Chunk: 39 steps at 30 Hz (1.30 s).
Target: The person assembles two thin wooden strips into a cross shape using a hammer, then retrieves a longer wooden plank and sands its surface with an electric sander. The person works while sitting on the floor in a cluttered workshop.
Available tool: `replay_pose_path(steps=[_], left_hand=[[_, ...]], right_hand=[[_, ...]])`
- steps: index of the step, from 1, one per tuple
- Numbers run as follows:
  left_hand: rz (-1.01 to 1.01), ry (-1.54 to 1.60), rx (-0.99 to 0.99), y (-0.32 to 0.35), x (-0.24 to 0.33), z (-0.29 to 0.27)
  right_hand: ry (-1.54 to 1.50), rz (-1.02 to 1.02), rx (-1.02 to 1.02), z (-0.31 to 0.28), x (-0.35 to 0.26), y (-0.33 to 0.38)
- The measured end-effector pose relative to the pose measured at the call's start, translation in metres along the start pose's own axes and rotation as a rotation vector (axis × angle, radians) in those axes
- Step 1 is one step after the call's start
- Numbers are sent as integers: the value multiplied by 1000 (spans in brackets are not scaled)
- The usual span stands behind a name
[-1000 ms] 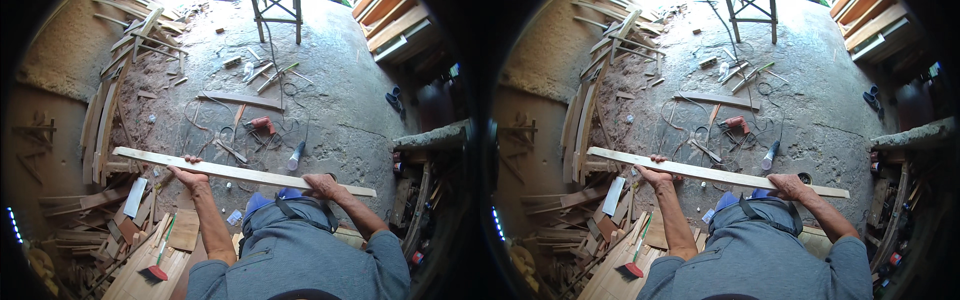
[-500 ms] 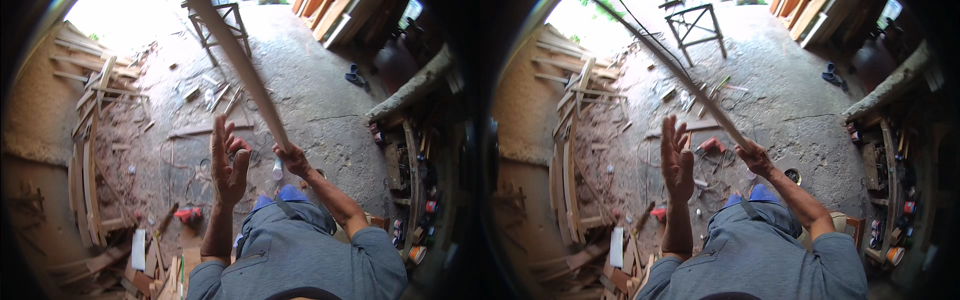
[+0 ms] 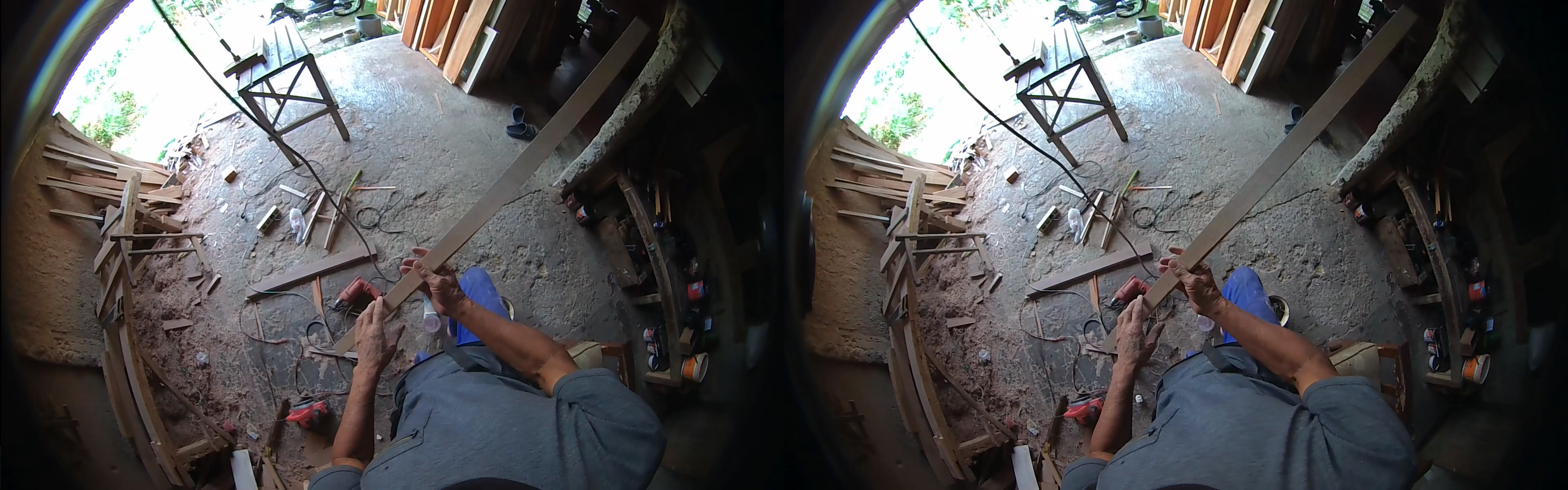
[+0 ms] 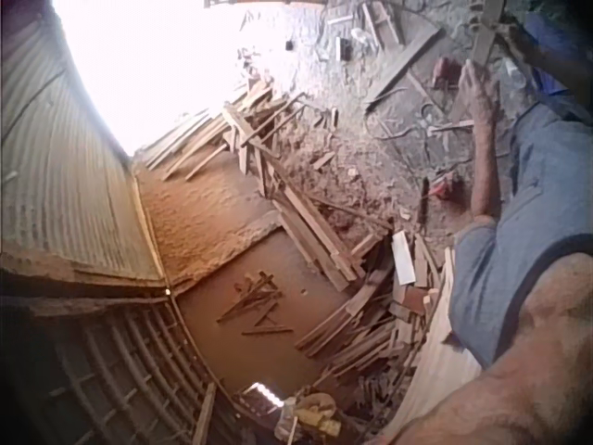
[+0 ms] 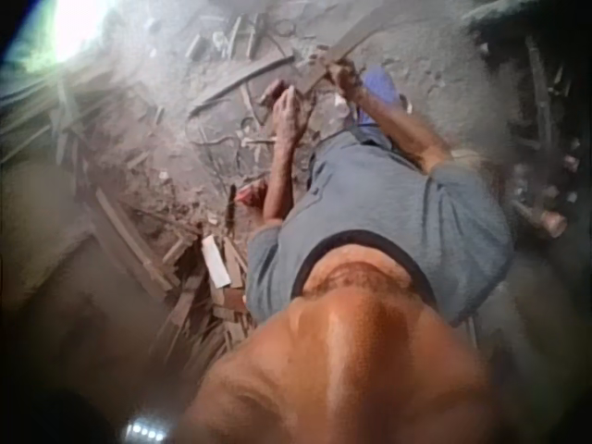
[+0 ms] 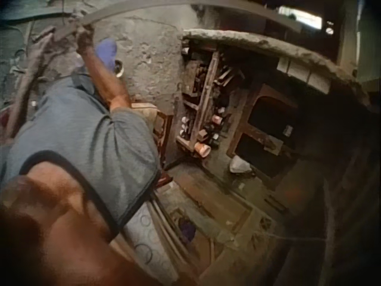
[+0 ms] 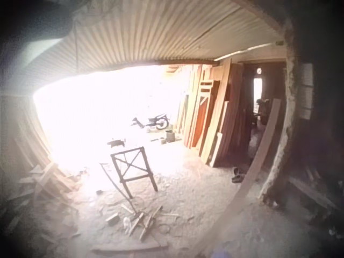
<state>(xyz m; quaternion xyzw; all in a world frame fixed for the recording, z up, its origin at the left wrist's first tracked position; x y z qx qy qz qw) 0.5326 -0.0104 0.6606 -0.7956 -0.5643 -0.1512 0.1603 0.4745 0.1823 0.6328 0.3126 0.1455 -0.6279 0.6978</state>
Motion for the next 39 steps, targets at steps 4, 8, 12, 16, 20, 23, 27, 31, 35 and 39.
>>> replay_pose_path(steps=[4, 8, 12, 16, 20, 23, 27, 31, 35, 39], left_hand=[[26, -135, 44, -29, 1, 6], [-153, -39, -129, -77, 11, 39], [-380, 42, -77, -132, 32, 58], [-544, 109, -17, -164, 62, 67], [-516, 65, 36, -192, 72, 62], [-670, 251, -69, -212, 64, 73], [-641, 212, -9, -277, 77, 79], [-695, 217, 151, -373, 79, 106], [-814, 273, 300, -436, 49, 134], [-1031, 447, 359, -433, 43, 156]], right_hand=[[-81, 96, 84, -36, -8, -35], [-95, 300, 214, -81, -14, -101], [-236, 431, 217, -112, -57, -181], [22, 291, 138, -134, -160, -269], [130, 231, 62, -120, -240, -349], [172, 217, 57, -104, -265, -397], [326, 298, -9, -80, -244, -440], [380, 495, -134, -66, -183, -457], [519, 710, -318, -61, -122, -474], [844, 1013, -609, -63, -115, -487]])
Point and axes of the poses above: each hand's wrist, its own y-axis away from the middle knuckle, its own z-axis out of the palm, x = y × z, the point moved 7 cm from there along -y, towards the middle knuckle, and after that the axes turned 8 degrees about -y, right-handed, at the moved point
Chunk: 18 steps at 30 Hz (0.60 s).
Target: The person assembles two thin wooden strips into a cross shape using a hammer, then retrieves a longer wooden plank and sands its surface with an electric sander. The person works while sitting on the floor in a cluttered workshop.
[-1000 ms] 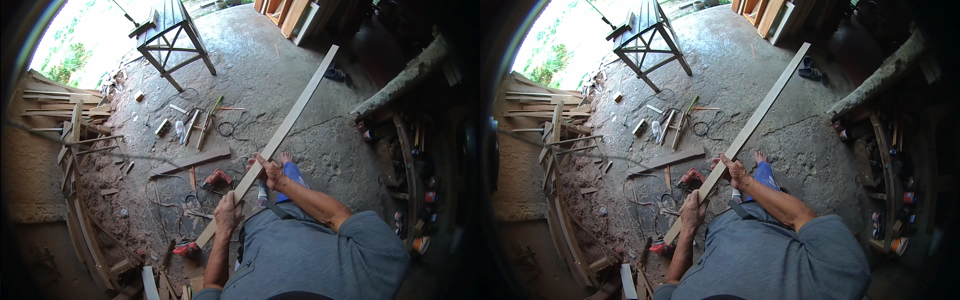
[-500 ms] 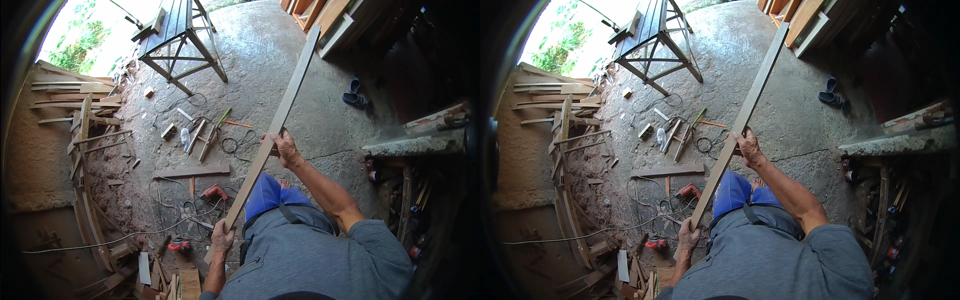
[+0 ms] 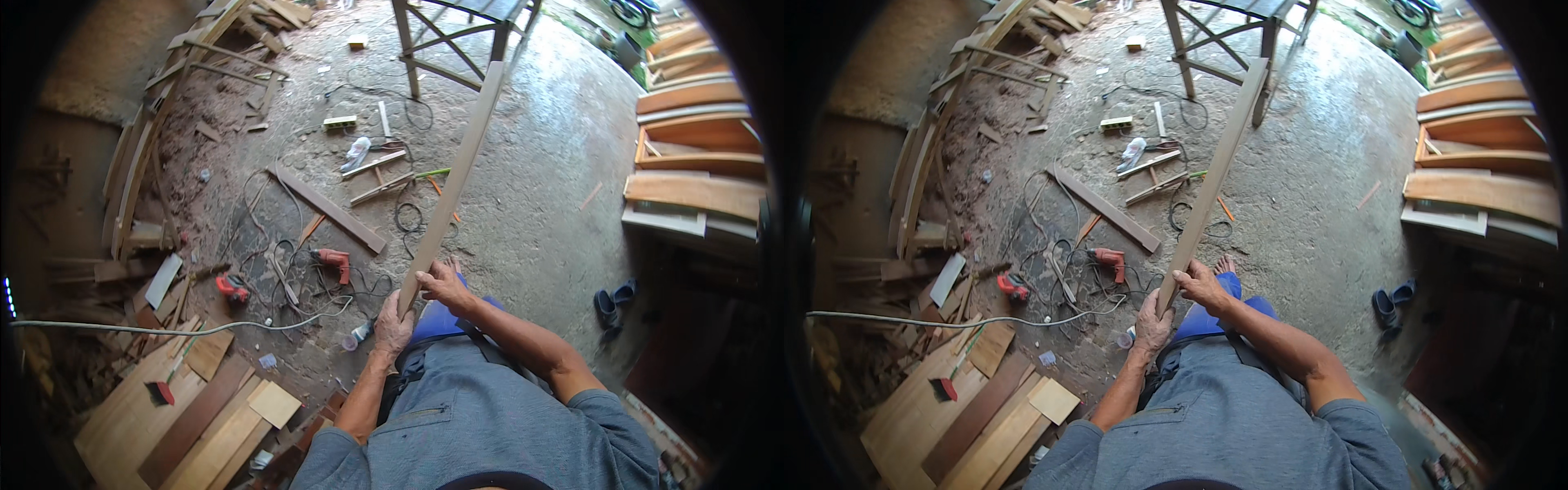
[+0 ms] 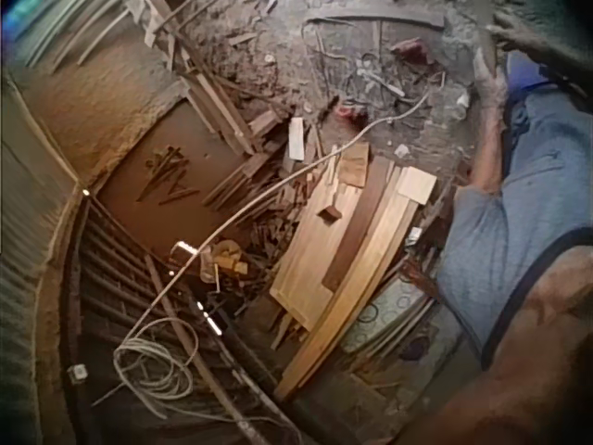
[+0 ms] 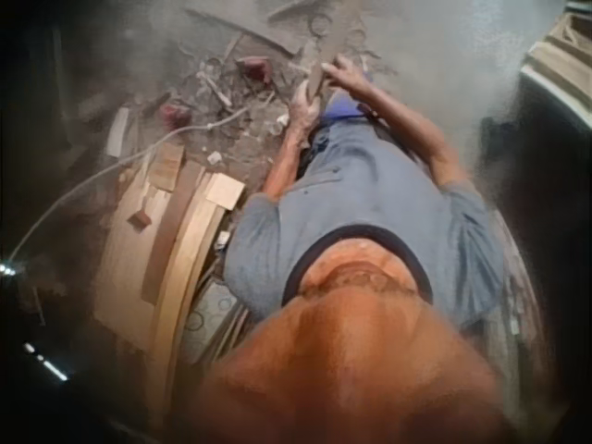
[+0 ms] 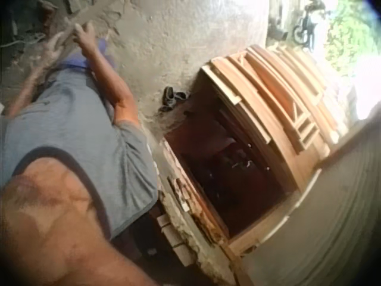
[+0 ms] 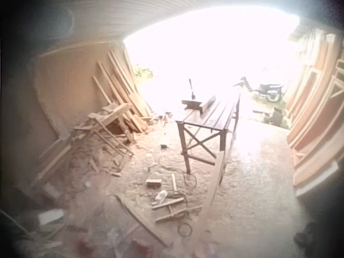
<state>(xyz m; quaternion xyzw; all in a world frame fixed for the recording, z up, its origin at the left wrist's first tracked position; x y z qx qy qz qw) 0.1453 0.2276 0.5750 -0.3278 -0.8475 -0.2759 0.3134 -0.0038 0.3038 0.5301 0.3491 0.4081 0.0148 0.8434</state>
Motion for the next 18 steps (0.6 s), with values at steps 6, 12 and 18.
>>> replay_pose_path(steps=[6, 12, 18], left_hand=[[-378, 227, 185, 42, -52, 13], [-802, 642, 144, 100, -77, 90], [-970, 947, 351, 103, -38, 183]], right_hand=[[307, 208, -41, -74, -26, -20], [759, 379, -77, -165, -25, -65], [1208, 392, -244, -231, -37, -164]])
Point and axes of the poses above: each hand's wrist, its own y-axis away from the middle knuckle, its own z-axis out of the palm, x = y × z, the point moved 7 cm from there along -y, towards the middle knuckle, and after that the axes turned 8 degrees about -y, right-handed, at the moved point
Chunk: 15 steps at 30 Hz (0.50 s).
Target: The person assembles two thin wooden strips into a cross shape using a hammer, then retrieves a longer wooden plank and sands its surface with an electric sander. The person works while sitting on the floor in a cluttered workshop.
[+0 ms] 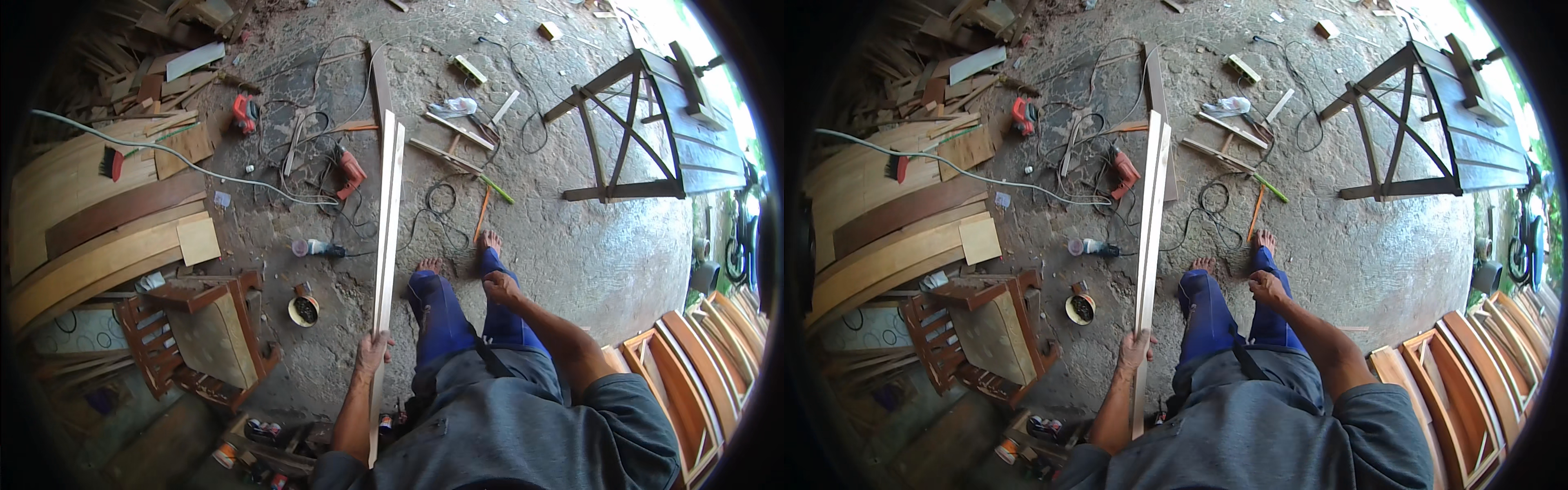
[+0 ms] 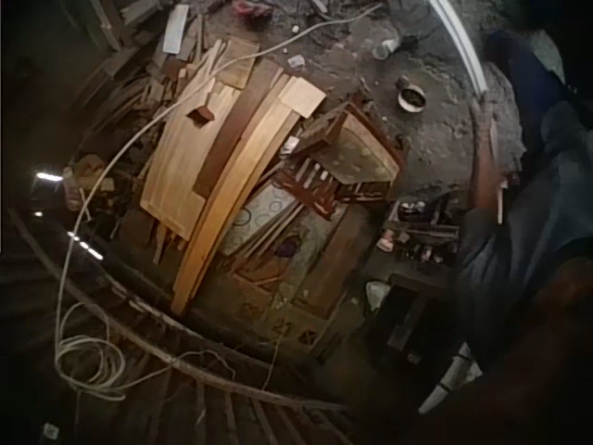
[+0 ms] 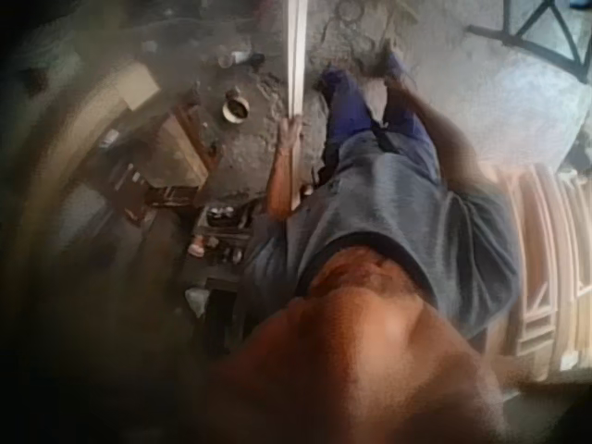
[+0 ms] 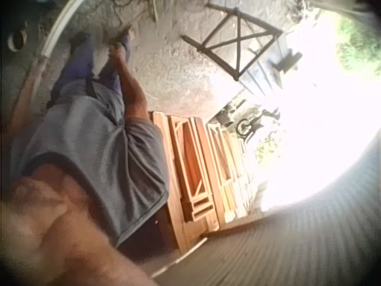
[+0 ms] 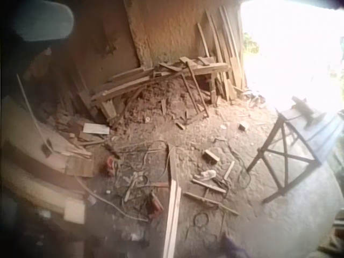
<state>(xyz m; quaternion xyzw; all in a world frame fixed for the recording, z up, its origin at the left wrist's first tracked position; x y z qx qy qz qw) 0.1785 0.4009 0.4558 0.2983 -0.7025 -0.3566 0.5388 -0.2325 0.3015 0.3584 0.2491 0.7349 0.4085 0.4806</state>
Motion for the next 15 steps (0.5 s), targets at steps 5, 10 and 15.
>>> replay_pose_path(steps=[5, 10, 15], left_hand=[[-94, 5, 143, -15, -43, 68], [-53, -271, 551, -63, -76, 91], [-233, -265, 621, -140, -125, 89]], right_hand=[[377, -174, 63, -76, 13, -84], [480, -119, 103, -127, 7, -170], [745, -347, 34, -105, -36, -271]])
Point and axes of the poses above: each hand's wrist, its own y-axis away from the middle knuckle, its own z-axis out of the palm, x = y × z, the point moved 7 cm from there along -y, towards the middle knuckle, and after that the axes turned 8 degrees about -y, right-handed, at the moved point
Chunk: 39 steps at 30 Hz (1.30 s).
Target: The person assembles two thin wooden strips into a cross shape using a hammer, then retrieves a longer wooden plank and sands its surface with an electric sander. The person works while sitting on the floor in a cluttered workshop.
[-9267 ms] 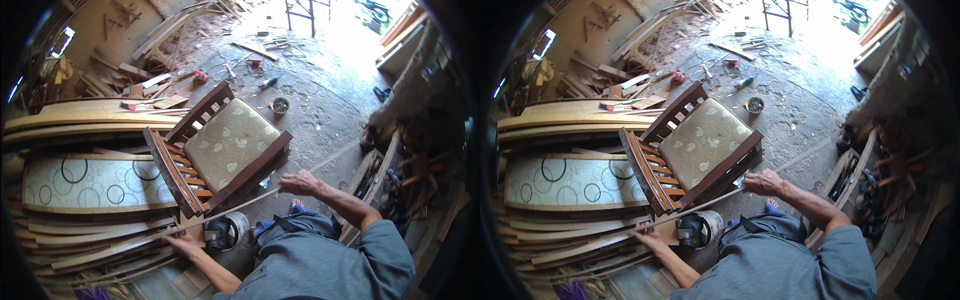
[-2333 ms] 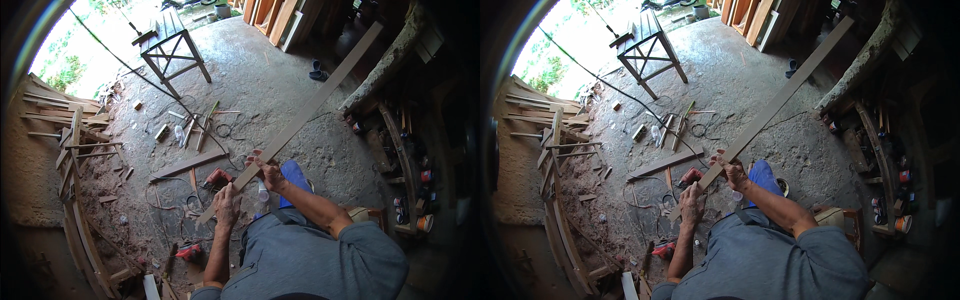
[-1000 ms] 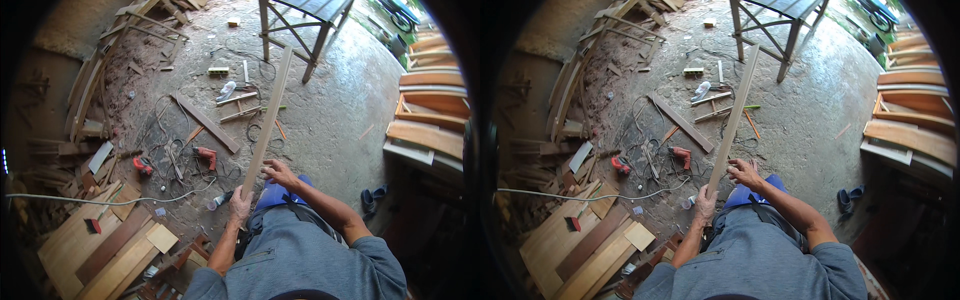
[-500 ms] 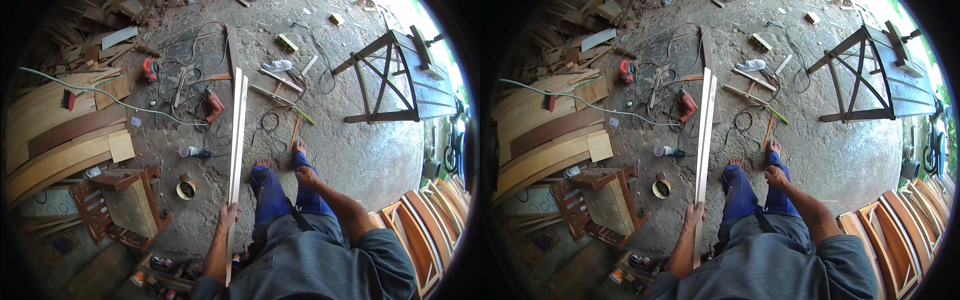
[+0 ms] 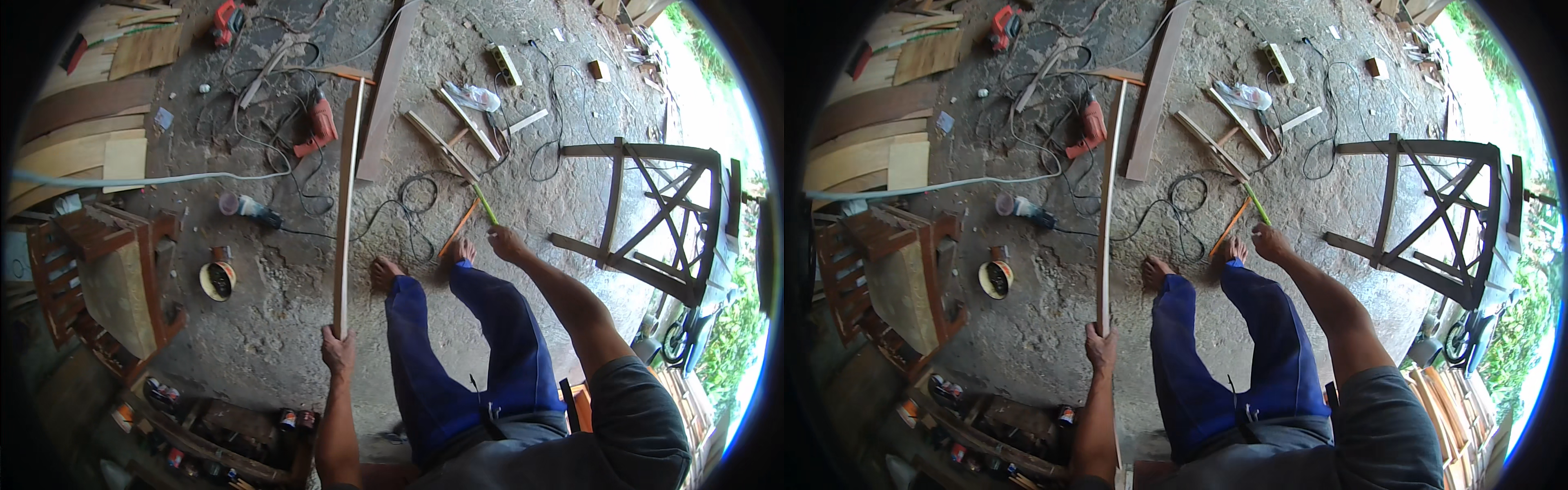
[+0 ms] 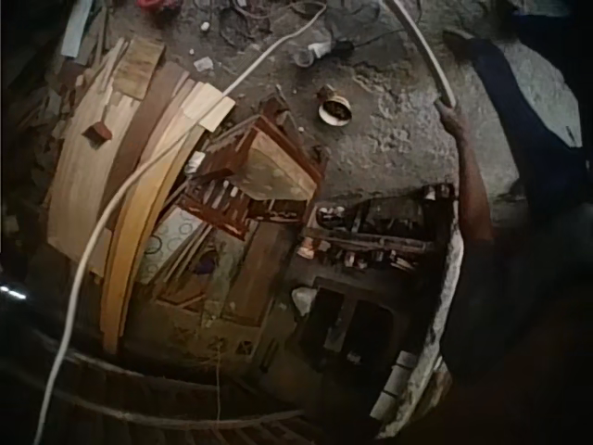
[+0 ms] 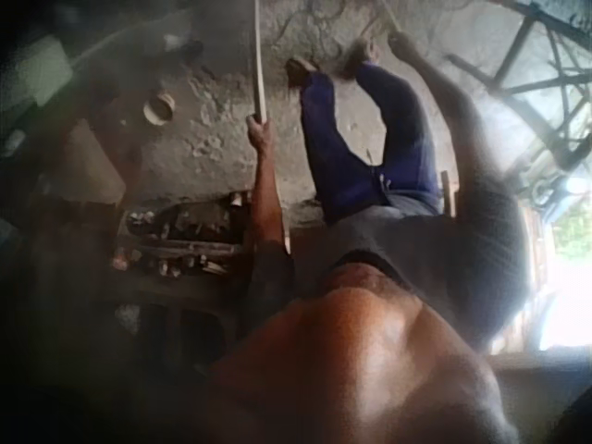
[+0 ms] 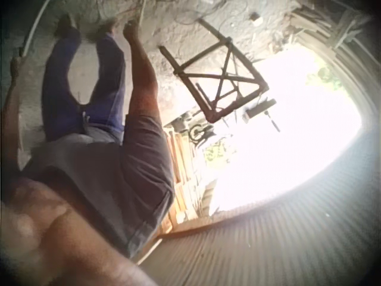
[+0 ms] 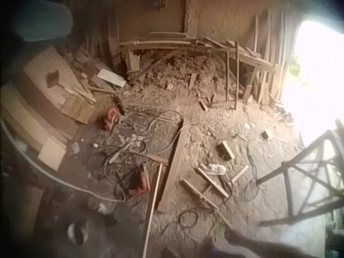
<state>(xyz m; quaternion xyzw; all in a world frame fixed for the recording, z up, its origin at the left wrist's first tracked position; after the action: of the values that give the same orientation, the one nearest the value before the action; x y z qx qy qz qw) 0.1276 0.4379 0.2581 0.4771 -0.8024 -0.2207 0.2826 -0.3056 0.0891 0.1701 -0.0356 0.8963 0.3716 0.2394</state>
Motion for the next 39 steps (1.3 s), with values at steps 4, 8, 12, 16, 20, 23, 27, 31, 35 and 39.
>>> replay_pose_path(steps=[4, 8, 12, 16, 20, 23, 27, 31, 35, 39], left_hand=[[14, 2, 80, -76, -5, 47], [61, -12, 186, -149, -4, 92], [183, 168, 216, -206, 12, 137], [251, 147, 228, -251, 28, 166], [388, 329, 146, -279, 33, 178], [512, 227, 247, -296, 39, 174], [409, 32, 395, -319, 44, 184], [503, 138, 372, -324, 59, 204], [464, 136, 316, -309, 59, 228], [483, 159, 257, -294, 68, 254]], right_hand=[[129, -69, -68, 22, -20, -116], [270, -7, 79, 30, -13, -231], [350, 15, 91, 44, 21, -305], [256, -231, 154, 66, 58, -353], [30, -411, 332, 75, 76, -387], [-8, -394, 340, 47, 69, -392], [-170, -337, 453, -19, 50, -370], [-112, -148, 632, -74, 89, -367], [-156, -19, 658, -85, 203, -379], [8, 153, 733, -89, 306, -397]])
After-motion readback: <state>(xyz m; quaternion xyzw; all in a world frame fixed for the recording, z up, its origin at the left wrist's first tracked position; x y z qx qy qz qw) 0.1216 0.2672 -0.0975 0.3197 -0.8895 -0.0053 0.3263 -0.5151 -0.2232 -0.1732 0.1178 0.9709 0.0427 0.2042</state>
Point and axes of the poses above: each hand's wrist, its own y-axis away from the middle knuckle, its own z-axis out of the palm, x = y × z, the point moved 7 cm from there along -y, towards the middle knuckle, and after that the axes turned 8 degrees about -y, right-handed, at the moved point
